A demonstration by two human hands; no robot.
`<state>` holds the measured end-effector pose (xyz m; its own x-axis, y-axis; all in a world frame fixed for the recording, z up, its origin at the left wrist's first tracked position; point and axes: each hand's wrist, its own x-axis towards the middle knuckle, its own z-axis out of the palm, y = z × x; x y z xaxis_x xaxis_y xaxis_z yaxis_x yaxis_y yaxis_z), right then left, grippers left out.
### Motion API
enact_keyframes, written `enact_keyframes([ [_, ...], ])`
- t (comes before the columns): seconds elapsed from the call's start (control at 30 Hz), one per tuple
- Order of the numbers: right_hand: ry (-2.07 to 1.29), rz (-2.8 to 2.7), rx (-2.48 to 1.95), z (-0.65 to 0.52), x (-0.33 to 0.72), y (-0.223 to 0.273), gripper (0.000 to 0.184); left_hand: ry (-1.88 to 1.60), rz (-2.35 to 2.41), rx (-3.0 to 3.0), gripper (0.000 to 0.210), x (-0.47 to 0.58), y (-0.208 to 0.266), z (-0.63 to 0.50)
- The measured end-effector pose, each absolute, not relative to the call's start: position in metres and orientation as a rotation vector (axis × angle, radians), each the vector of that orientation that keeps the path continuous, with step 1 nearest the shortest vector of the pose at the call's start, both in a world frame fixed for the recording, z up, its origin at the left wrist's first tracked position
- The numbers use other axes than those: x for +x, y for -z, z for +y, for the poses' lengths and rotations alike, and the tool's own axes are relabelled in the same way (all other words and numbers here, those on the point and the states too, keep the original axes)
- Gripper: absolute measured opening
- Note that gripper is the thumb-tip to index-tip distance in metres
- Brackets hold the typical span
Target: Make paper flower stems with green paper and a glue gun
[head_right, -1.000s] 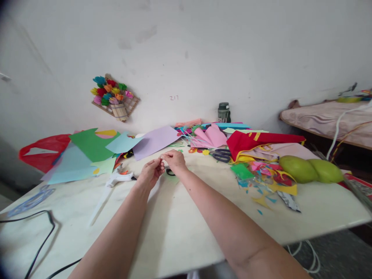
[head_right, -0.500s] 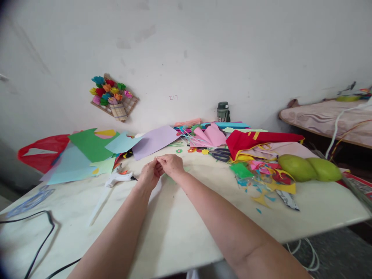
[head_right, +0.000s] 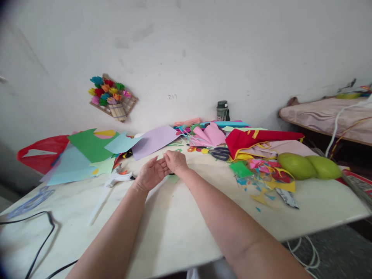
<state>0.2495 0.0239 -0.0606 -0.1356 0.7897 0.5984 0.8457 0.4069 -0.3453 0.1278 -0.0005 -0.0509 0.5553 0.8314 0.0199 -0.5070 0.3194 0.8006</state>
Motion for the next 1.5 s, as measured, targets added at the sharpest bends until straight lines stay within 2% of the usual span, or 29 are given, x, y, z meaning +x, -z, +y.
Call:
enact_keyframes([
  [0.13,-0.216,-1.717,-1.422,0.036,0.256,0.063,0.028,-0.945,0.713,0.994,0.025,0.13,0.054,0.001],
  [0.3,-0.687,-1.383,-1.26,0.05,0.265,0.066,0.014,-1.241,0.905,0.993,0.019,0.125,0.053,0.005],
  [0.47,-0.846,-1.317,-1.07,0.04,0.262,0.058,0.024,-1.376,0.975,0.987,0.027,0.124,0.051,0.006],
  [0.63,-0.861,-1.26,-1.028,0.037,0.26,0.055,0.038,-1.397,0.955,1.016,0.042,0.124,0.055,0.007],
  [0.77,-1.023,-1.214,-1.056,0.039,0.269,0.054,0.035,-1.552,1.052,0.96,0.041,0.119,0.058,0.014],
  [0.9,-1.424,-1.48,-0.891,0.028,0.283,0.04,0.023,-1.764,1.028,0.809,0.026,0.11,0.059,0.021],
  [0.97,-1.765,-1.762,-0.614,0.02,0.289,0.031,0.03,-1.813,0.985,0.776,0.022,0.106,0.06,0.024],
  [1.03,-1.835,-1.815,-0.481,0.016,0.292,0.026,0.036,-1.814,0.991,0.796,0.021,0.104,0.062,0.025],
  [1.13,-1.646,-1.713,-0.605,0.02,0.29,0.031,0.03,-1.78,1.029,0.845,0.023,0.103,0.065,0.027],
  [1.23,-1.339,-1.661,-0.946,0.031,0.284,0.044,0.028,-1.751,1.085,0.86,0.022,0.102,0.068,0.028],
  [1.33,-0.766,-1.811,-1.373,0.038,0.276,0.055,0.024,-1.73,1.116,0.86,0.019,0.103,0.068,0.029],
  [1.4,-0.362,-1.984,-1.504,0.037,0.27,0.058,0.023,-1.721,1.144,0.874,0.017,0.103,0.068,0.029],
  [1.5,-0.045,-2.232,-1.537,0.031,0.261,0.061,0.036,-1.611,1.299,1.034,0.015,0.105,0.07,0.028],
])
